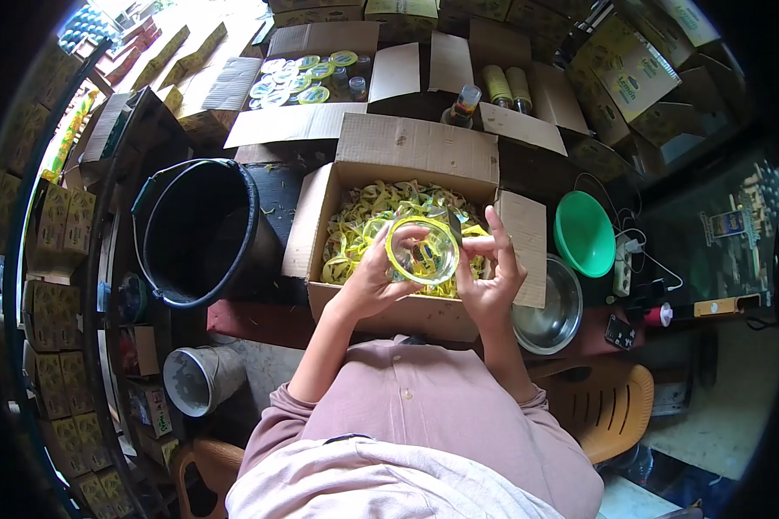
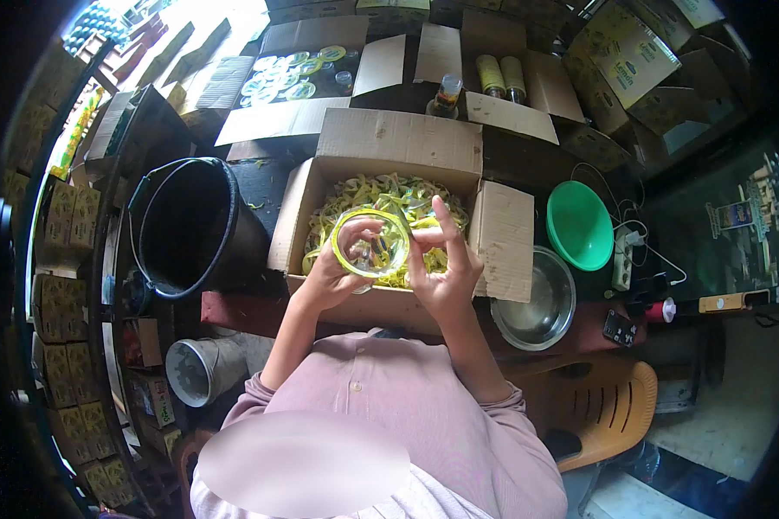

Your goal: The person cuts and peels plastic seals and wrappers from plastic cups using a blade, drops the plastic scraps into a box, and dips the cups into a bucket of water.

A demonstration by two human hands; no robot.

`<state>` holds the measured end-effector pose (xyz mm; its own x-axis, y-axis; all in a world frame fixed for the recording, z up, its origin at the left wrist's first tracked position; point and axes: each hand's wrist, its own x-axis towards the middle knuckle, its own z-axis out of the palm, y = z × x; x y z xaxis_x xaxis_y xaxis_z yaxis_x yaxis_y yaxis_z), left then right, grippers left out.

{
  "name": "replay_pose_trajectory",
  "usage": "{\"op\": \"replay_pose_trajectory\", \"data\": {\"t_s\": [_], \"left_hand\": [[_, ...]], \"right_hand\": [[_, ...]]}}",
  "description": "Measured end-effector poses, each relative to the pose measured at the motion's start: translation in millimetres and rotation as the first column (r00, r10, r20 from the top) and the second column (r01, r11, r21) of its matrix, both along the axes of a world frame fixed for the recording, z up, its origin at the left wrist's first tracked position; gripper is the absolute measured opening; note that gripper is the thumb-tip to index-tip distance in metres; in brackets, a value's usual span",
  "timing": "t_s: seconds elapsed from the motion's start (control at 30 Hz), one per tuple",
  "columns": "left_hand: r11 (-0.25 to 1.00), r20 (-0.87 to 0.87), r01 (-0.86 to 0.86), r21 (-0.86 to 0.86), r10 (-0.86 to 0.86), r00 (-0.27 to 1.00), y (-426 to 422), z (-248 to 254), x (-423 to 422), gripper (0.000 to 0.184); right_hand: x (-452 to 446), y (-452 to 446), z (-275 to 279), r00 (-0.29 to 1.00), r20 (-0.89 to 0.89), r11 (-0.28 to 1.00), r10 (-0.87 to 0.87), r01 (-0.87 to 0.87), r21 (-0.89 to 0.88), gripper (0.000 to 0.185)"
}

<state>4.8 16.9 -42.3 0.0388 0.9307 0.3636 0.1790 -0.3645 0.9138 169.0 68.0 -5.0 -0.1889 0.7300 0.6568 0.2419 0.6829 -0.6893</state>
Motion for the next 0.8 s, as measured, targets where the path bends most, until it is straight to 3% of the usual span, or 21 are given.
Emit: {"op": "replay_pose_trajectory", "data": {"t_s": [0.03,0.13,0.33,0.43,0.57,0.8], "left_hand": [[0.999,-0.040,-0.025,0.028,0.026,0.999,1,0,-1,0.060],[1.000,0.239,0.001,0.006,-0.003,0.971,-2,8,5,0.061],[0.999,0.301,0.033,-0.043,-0.019,0.953,-3,-5,3,0.080],[0.999,0.286,0.036,0.019,-0.040,0.957,-2,-15,3,0.098],[0.989,0.110,0.069,0.132,-0.084,0.990,0,-20,-1,0.107],[0.992,0.151,0.119,0.037,-0.123,0.981,-1,-13,-6,0.100]], "right_hand": [[0,-1,0,1.000,-0.014,1.000,0.000,0.000,-0.005,0.057],[-2,-6,1,0.998,-0.060,1.000,-0.002,0.001,-0.029,0.055],[-1,-11,1,1.000,-0.026,1.000,-0.006,0.007,0.006,0.054],[-1,-11,1,1.000,-0.019,1.000,-0.004,0.004,0.003,0.054],[-1,-9,5,1.000,-0.001,1.000,-0.009,0.009,0.005,0.056],[-2,-4,7,0.999,0.023,0.999,0.043,-0.043,-0.008,0.060]]}}
